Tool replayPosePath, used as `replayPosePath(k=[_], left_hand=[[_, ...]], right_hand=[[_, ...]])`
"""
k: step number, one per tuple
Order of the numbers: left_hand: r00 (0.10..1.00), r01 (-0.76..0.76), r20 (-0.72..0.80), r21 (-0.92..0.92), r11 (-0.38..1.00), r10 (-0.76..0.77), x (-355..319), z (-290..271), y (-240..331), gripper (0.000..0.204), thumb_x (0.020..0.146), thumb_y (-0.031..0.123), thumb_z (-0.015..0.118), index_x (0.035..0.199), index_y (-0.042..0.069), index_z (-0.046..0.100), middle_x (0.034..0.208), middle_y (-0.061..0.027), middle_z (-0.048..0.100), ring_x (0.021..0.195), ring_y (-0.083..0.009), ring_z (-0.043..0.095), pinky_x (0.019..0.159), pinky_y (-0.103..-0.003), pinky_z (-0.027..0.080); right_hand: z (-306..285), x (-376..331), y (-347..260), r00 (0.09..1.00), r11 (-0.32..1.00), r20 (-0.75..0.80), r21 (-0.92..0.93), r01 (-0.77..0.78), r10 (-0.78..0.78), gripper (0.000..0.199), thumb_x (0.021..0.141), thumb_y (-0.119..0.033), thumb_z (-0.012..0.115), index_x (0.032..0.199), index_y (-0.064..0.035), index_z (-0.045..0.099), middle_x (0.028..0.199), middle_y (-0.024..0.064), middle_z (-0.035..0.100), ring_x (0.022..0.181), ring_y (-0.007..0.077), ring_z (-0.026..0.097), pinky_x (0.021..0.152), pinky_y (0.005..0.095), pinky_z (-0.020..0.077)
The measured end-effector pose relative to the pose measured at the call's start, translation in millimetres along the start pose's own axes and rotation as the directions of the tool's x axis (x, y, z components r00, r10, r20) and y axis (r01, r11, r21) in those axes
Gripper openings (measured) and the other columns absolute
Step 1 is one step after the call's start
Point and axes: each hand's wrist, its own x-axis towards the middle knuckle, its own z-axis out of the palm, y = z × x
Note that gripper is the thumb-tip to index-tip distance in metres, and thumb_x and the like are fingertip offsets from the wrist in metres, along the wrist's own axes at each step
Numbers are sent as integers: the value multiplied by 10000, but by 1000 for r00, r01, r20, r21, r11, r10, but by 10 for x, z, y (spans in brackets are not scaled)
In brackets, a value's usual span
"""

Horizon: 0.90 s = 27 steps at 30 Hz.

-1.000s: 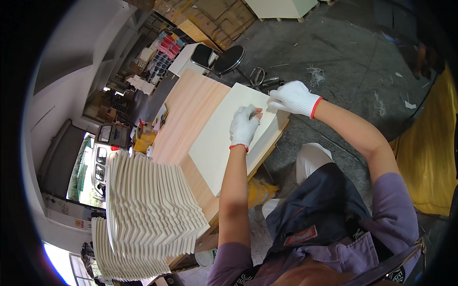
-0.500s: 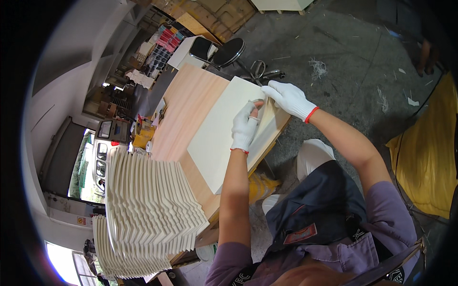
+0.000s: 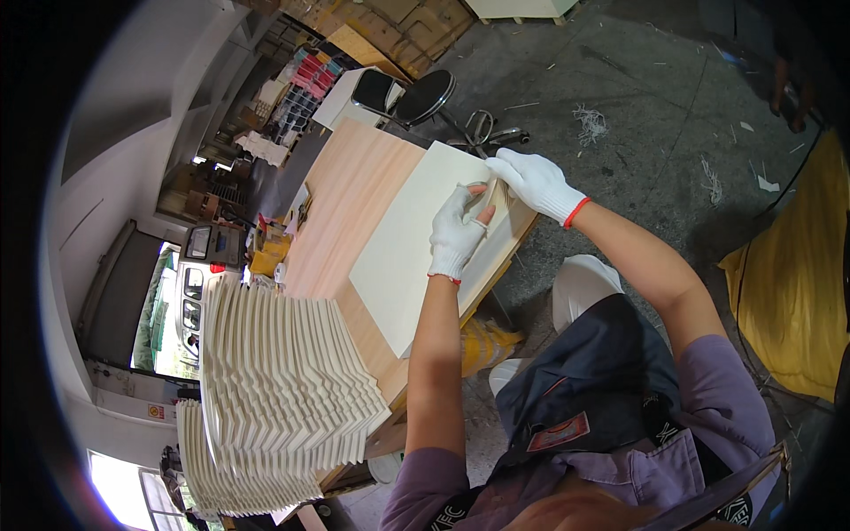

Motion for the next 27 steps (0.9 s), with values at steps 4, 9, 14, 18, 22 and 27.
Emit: replayPosePath(k=[4, 9, 14, 18, 22, 27], left_hand=[[1000, -12, -21, 44, 999, 13, -9, 15, 26, 428, 896, 86, 736, 1306, 41, 621, 1308, -145, 663, 1262, -271, 616, 1071, -368, 465], [989, -18, -145, -150, 989, -4, -102, 42, 163, 341, 957, 148, 665, 1298, 129, 657, 1215, -149, 720, 1176, -264, 682, 978, -356, 523], [996, -5, -90, 210, 978, 25, -84, 19, 178, 302, 968, 176, 658, 1268, 189, 679, 994, -121, 725, 869, -191, 708, 807, -332, 547], [996, 83, -52, 286, 955, -72, -101, 22, 301, 344, 919, 158, 745, 1251, 96, 681, 1008, -44, 664, 928, -145, 594, 856, -300, 499], [995, 77, -70, 188, 979, -65, -103, 25, 275, 388, 886, 157, 777, 1257, 98, 677, 992, -49, 663, 929, -149, 594, 859, -291, 494], [990, -41, -117, 278, 960, 76, -72, 28, 147, 374, 920, 246, 738, 1287, 223, 674, 969, -120, 724, 803, -233, 694, 781, -359, 542]], right_hand=[[25, 12, 40, 1000, 1000, 2, 14, -28, 28, 413, 1056, -491, 392, 1086, -146, 618, 943, 179, 703, 912, 396, 673, 773, 504, 499], [53, 8, 45, 996, 995, 44, -69, -72, 75, 400, 1049, -491, 409, 1085, -149, 615, 932, 178, 699, 895, 397, 675, 761, 506, 500], [60, -6, 43, 999, 997, -40, -68, 25, -28, 392, 1044, -490, 414, 1072, -157, 619, 940, 178, 700, 895, 408, 672, 759, 509, 501], [62, -8, 18, 999, 999, -28, -16, -43, 43, 395, 1044, -490, 408, 1067, -158, 621, 946, 178, 701, 898, 414, 669, 764, 510, 501], [85, -5, 35, 998, 999, -41, -1, -51, 51, 418, 1045, -508, 406, 1063, -150, 620, 924, 184, 698, 894, 415, 668, 765, 510, 500], [110, -19, 80, 989, 995, -110, -9, 97, -97, 437, 1045, -528, 421, 1062, -128, 597, 865, 199, 687, 863, 418, 666, 753, 514, 497]])
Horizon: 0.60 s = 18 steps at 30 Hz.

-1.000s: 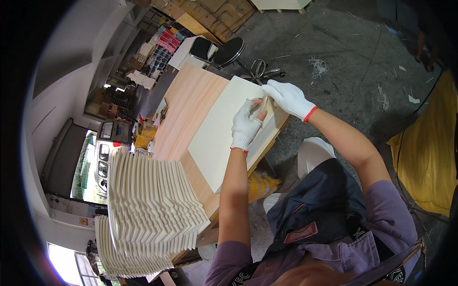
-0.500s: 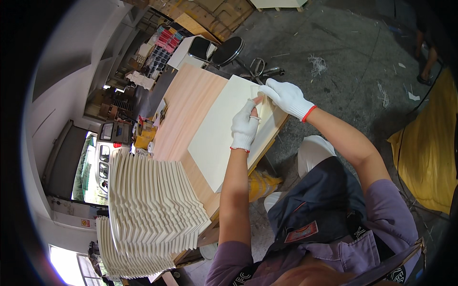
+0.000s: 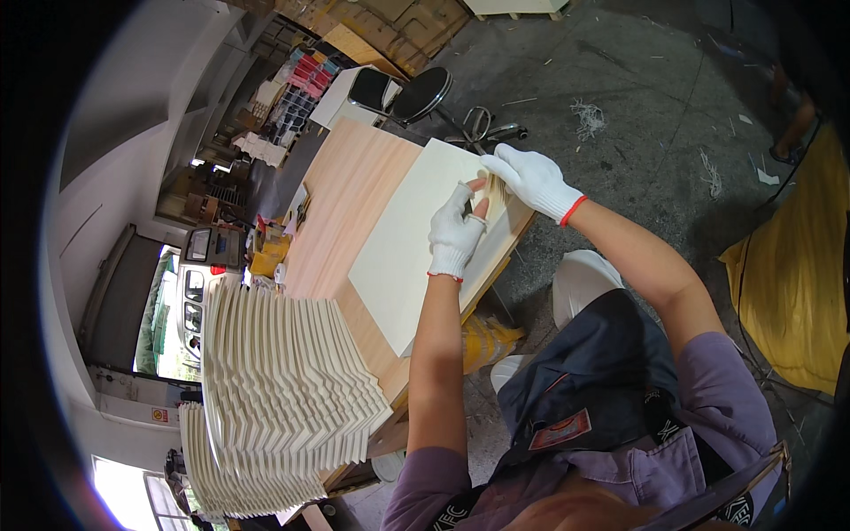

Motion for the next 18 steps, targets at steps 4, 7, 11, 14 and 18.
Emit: replayPosePath(k=[4, 7, 11, 14, 18], left_hand=[[997, 52, -56, -22, 998, -53, -26, 0, 28, 357, 942, 223, 703, 1298, 230, 672, 996, -119, 731, 840, -244, 704, 800, -366, 545], [1000, -5, -9, -6, 1000, 5, -22, -8, 24, 330, 950, 219, 692, 1279, 193, 679, 991, -101, 718, 849, -220, 681, 809, -346, 535], [983, 136, 120, 31, 990, -139, -18, -54, 201, 332, 940, 204, 711, 1260, 121, 683, 978, -79, 682, 864, -165, 619, 828, -301, 509], [992, 87, 89, 27, 996, -89, -20, -44, 143, 371, 910, 201, 752, 1263, 116, 681, 953, -66, 664, 866, -155, 611, 823, -297, 502], [978, 167, 128, -12, 986, -164, -26, -88, 267, 345, 947, 196, 703, 1281, 117, 673, 945, -72, 654, 874, -151, 606, 834, -292, 497]], right_hand=[[-31, 28, -64, 981, 986, 100, -44, -162, 165, 414, 1049, -509, 418, 1078, -133, 589, 876, 203, 687, 861, 417, 667, 754, 517, 498], [-8, 29, -44, 986, 989, 85, -50, -138, 142, 405, 1053, -498, 406, 1088, -140, 590, 898, 206, 691, 876, 415, 669, 759, 517, 499], [-15, 14, -14, 986, 989, 82, -53, -140, 144, 402, 1055, -491, 398, 1092, -140, 591, 911, 207, 694, 888, 414, 672, 764, 517, 501], [18, 26, -6, 988, 989, 74, -55, -134, 138, 407, 1054, -494, 395, 1095, -141, 591, 914, 202, 697, 884, 414, 673, 766, 518, 501], [-5, 7, 1, 987, 989, 68, -31, -141, 143, 419, 1054, -511, 397, 1098, -140, 587, 902, 199, 698, 867, 415, 673, 757, 517, 498]])
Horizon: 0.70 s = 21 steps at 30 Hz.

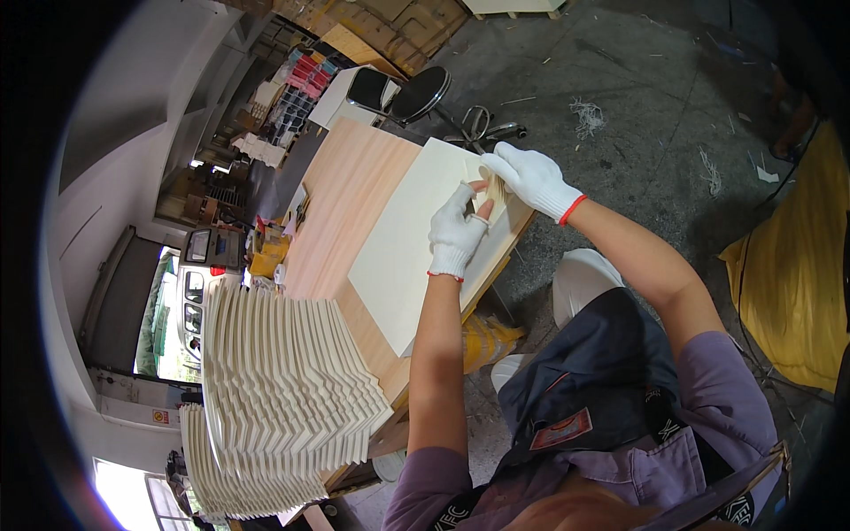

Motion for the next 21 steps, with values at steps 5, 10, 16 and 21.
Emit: replayPosePath(k=[5, 10, 16, 21], left_hand=[[979, -133, -157, 7, 991, 132, 26, 54, -163, 280, 997, 217, 605, 1267, 222, 677, 987, -131, 736, 869, -251, 724, 806, -365, 549], [985, -142, -84, 95, 985, 150, 66, 82, -271, 300, 950, 251, 689, 1245, 194, 678, 1061, -102, 739, 923, -257, 720, 842, -355, 545], [997, -29, -72, 120, 992, 37, 23, 76, -36, 422, 831, 256, 822, 1223, 163, 695, 1034, -99, 725, 939, -251, 717, 853, -332, 548], [960, -222, -117, 243, 944, 256, -29, 91, -46, 455, 849, 162, 741, 1297, 207, 679, 1053, -118, 735, 956, -291, 728, 864, -365, 568]], right_hand=[[-15, 7, -49, 998, 999, 29, -1, -51, 51, 436, 1055, -526, 408, 1082, -124, 573, 875, 209, 693, 854, 416, 671, 743, 513, 496], [32, 6, -8, 999, 999, -17, 13, -33, 33, 442, 1056, -523, 407, 1071, -110, 565, 874, 218, 691, 859, 423, 672, 750, 514, 497], [41, 1, 24, 999, 999, -23, 20, -48, 48, 440, 1055, -519, 406, 1077, -111, 568, 888, 223, 694, 873, 426, 673, 758, 514, 498], [-91, -13, -6, 1000, 999, -15, 39, -9, 9, 498, 1025, -571, 444, 1045, -101, 610, 887, 187, 707, 873, 403, 688, 752, 502, 511]])
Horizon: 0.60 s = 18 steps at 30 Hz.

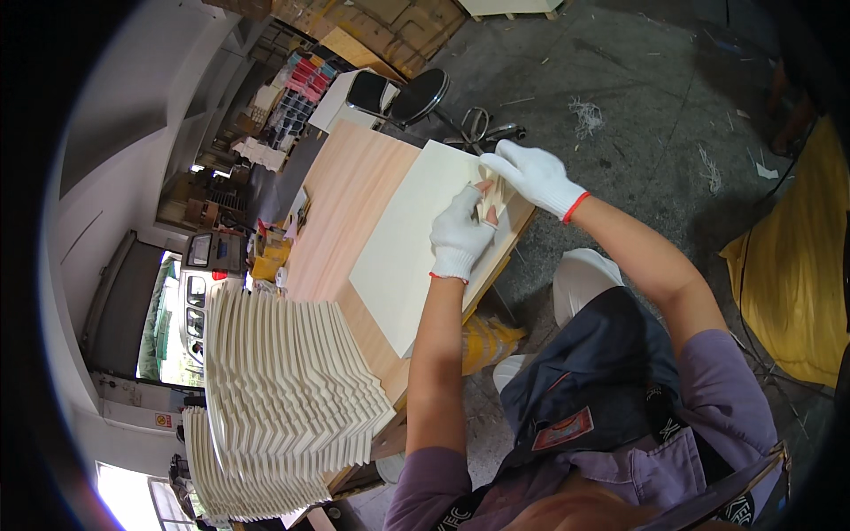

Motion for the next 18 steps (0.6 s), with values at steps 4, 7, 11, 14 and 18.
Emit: replayPosePath(k=[4, 7, 11, 14, 18], left_hand=[[998, 24, -49, -21, 1000, -25, -41, -8, 4, 506, 857, 129, 682, 1349, 239, 650, 1142, -141, 738, 1039, -313, 726, 901, -385, 568], [997, 74, -1, -43, 996, -74, -5, 14, 21, 502, 867, 149, 676, 1358, 248, 642, 1166, -145, 738, 1066, -313, 722, 909, -388, 566], [992, 122, 26, 96, 988, -125, 152, 30, -19, 460, 881, 198, 688, 1335, 259, 651, 1133, -140, 748, 1042, -315, 726, 891, -396, 566], [981, 183, 34, 127, 975, -189, 313, 47, -91, 430, 883, 243, 710, 1310, 270, 661, 1124, -141, 750, 1033, -317, 726, 877, -397, 566], [981, 173, 63, 161, 972, -185, 356, 29, -53, 396, 915, 231, 699, 1309, 237, 667, 1137, -124, 754, 1035, -290, 735, 884, -369, 565]], right_hand=[[-299, -21, -24, 992, 964, 55, -249, -93, 110, 514, 990, -599, 492, 986, -109, 647, 892, 156, 715, 869, 353, 703, 738, 481, 530], [-259, -114, 120, 979, 913, 172, -374, 164, -105, 504, 980, -592, 505, 985, -110, 653, 870, 146, 700, 853, 356, 694, 740, 486, 531], [-328, -41, 139, 943, 859, 212, -396, 324, -258, 452, 959, -559, 556, 986, -120, 659, 832, 131, 675, 837, 353, 689, 732, 481, 531], [-324, 5, 70, 930, 841, 209, -400, 364, -304, 430, 958, -545, 570, 987, -126, 661, 850, 132, 684, 837, 355, 688, 721, 480, 529], [-190, 95, 56, 961, 943, 157, -213, 257, -226, 424, 983, -536, 540, 1014, -134, 669, 915, 152, 697, 891, 363, 679, 767, 477, 517]])
